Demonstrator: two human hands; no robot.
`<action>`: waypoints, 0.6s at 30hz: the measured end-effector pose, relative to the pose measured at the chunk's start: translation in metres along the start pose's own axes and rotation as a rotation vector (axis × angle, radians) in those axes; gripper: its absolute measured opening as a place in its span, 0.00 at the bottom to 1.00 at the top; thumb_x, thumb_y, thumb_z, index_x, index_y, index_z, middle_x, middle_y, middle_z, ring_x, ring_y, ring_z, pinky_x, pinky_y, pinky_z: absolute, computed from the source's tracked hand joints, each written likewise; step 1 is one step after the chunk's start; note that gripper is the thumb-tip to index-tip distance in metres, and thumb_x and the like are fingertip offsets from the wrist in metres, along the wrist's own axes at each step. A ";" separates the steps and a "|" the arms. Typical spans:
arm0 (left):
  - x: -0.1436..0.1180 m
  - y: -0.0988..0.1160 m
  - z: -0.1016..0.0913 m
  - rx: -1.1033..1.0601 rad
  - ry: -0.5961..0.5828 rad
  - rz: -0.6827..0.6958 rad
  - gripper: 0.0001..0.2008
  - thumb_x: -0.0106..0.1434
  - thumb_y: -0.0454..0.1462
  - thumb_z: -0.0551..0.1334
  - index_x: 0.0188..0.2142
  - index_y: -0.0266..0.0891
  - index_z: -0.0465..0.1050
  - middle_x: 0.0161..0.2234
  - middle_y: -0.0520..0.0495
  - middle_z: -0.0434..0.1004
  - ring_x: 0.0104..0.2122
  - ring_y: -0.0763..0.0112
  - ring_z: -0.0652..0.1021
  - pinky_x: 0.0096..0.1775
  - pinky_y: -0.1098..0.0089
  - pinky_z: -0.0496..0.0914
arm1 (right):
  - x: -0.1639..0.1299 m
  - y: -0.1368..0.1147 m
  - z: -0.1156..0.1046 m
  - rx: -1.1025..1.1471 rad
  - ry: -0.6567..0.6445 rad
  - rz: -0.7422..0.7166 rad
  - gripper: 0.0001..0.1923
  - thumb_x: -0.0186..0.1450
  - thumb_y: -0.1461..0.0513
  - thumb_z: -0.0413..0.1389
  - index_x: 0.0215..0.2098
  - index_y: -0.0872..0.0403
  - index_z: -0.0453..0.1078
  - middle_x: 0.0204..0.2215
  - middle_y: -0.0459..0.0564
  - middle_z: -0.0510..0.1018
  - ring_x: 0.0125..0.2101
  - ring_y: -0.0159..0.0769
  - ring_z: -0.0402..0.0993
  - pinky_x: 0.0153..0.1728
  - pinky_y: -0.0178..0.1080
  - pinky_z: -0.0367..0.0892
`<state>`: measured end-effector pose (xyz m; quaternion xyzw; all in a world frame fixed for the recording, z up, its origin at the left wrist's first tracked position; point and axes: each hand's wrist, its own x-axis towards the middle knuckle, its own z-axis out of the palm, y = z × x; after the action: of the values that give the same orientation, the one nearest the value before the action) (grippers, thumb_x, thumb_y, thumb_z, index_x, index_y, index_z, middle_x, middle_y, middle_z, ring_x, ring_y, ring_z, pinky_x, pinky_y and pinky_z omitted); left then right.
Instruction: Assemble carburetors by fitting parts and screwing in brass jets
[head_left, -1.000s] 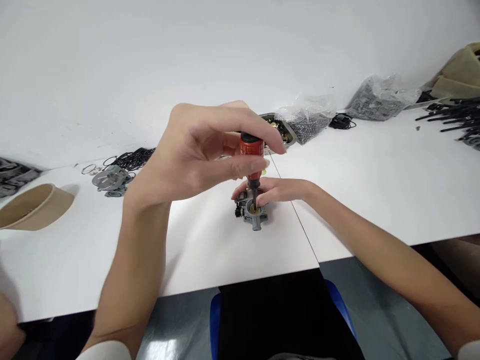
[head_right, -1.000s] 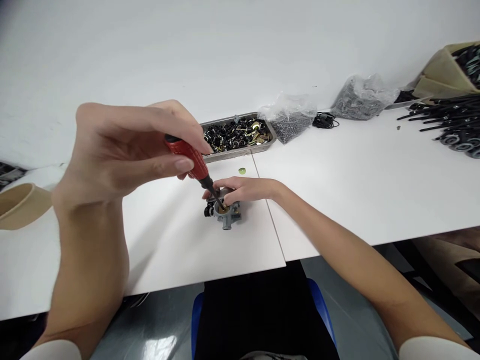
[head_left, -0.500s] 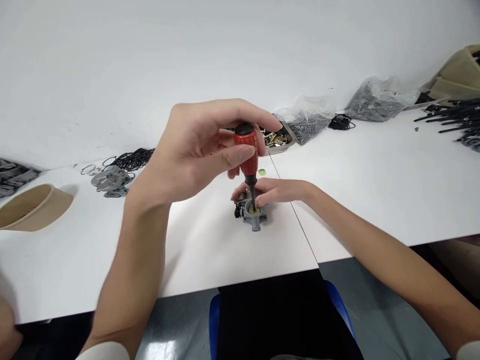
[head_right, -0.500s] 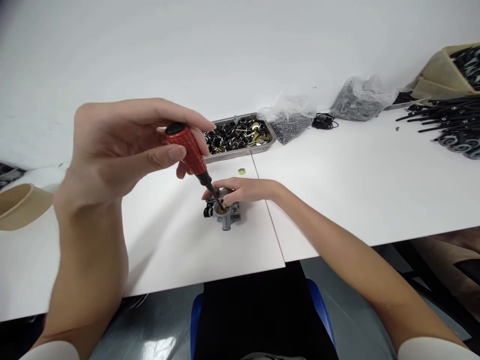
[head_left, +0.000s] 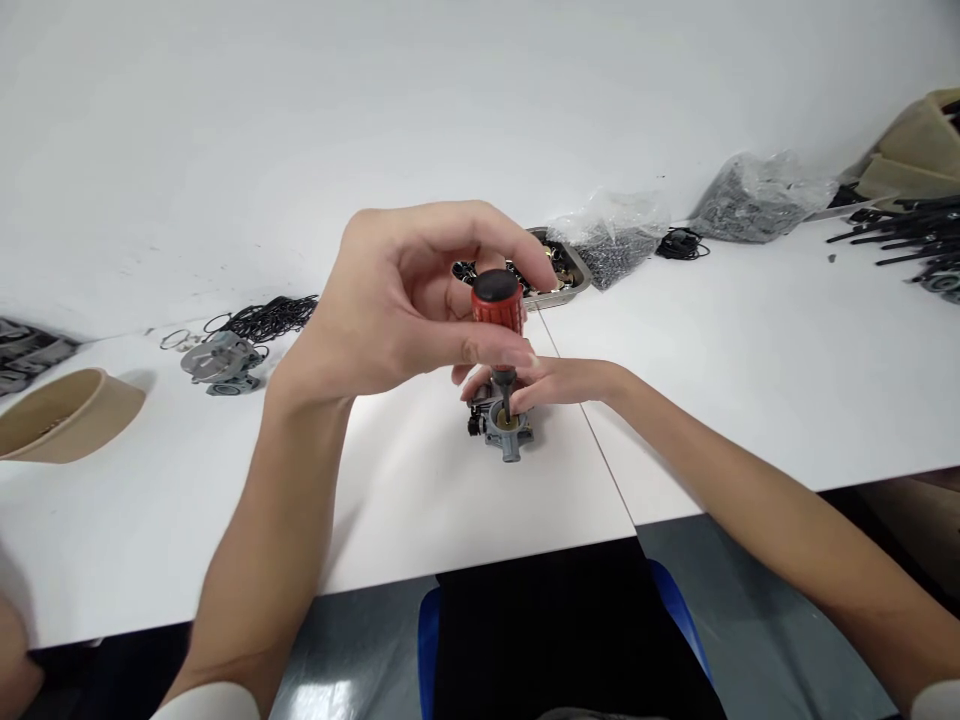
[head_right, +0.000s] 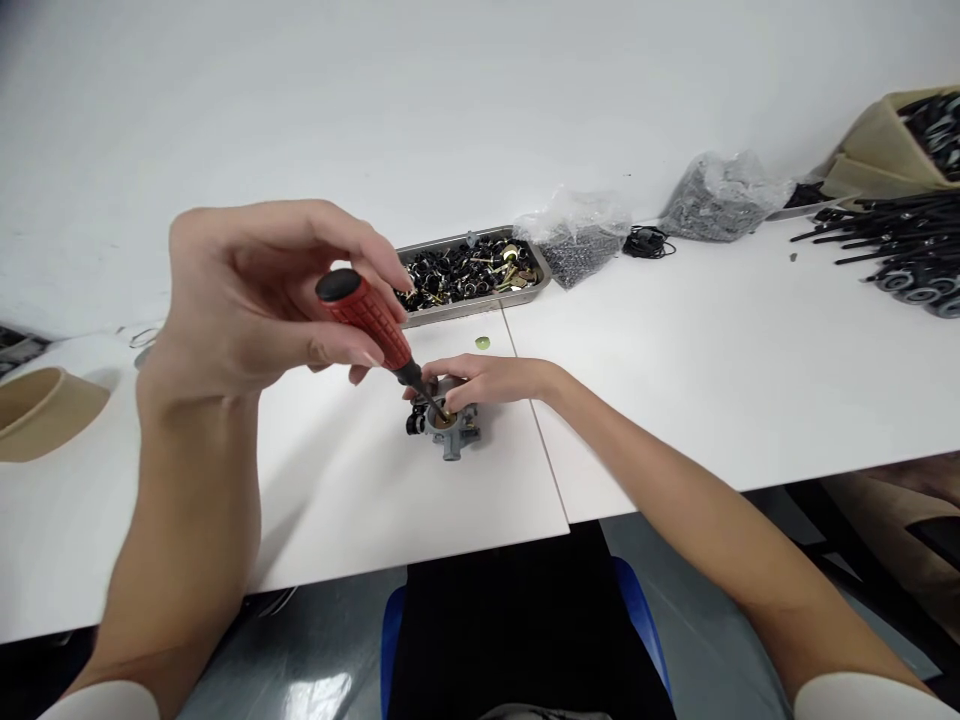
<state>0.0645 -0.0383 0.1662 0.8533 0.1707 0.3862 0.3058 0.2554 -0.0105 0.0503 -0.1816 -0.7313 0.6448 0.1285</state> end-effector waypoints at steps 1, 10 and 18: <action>-0.001 -0.001 -0.001 -0.006 -0.005 -0.009 0.15 0.53 0.38 0.73 0.40 0.41 0.78 0.32 0.47 0.77 0.24 0.74 0.76 0.18 0.74 0.69 | 0.000 0.000 0.000 0.002 -0.009 -0.002 0.22 0.61 0.68 0.52 0.54 0.55 0.67 0.60 0.55 0.68 0.59 0.41 0.65 0.57 0.43 0.65; -0.006 0.002 -0.008 -0.097 -0.132 -0.116 0.13 0.62 0.37 0.65 0.47 0.47 0.77 0.36 0.47 0.80 0.29 0.68 0.80 0.24 0.70 0.74 | 0.000 0.003 -0.001 0.006 -0.012 0.008 0.24 0.61 0.66 0.55 0.56 0.55 0.66 0.58 0.56 0.69 0.55 0.41 0.68 0.54 0.44 0.66; -0.001 0.000 0.000 -0.119 -0.088 -0.027 0.07 0.56 0.37 0.70 0.36 0.43 0.79 0.34 0.45 0.78 0.31 0.68 0.78 0.26 0.69 0.74 | 0.001 0.004 0.000 -0.001 0.000 -0.024 0.24 0.61 0.68 0.54 0.55 0.55 0.66 0.59 0.55 0.69 0.60 0.42 0.64 0.58 0.45 0.63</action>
<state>0.0639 -0.0385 0.1660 0.8473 0.1452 0.3539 0.3684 0.2550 -0.0097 0.0466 -0.1730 -0.7336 0.6429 0.1363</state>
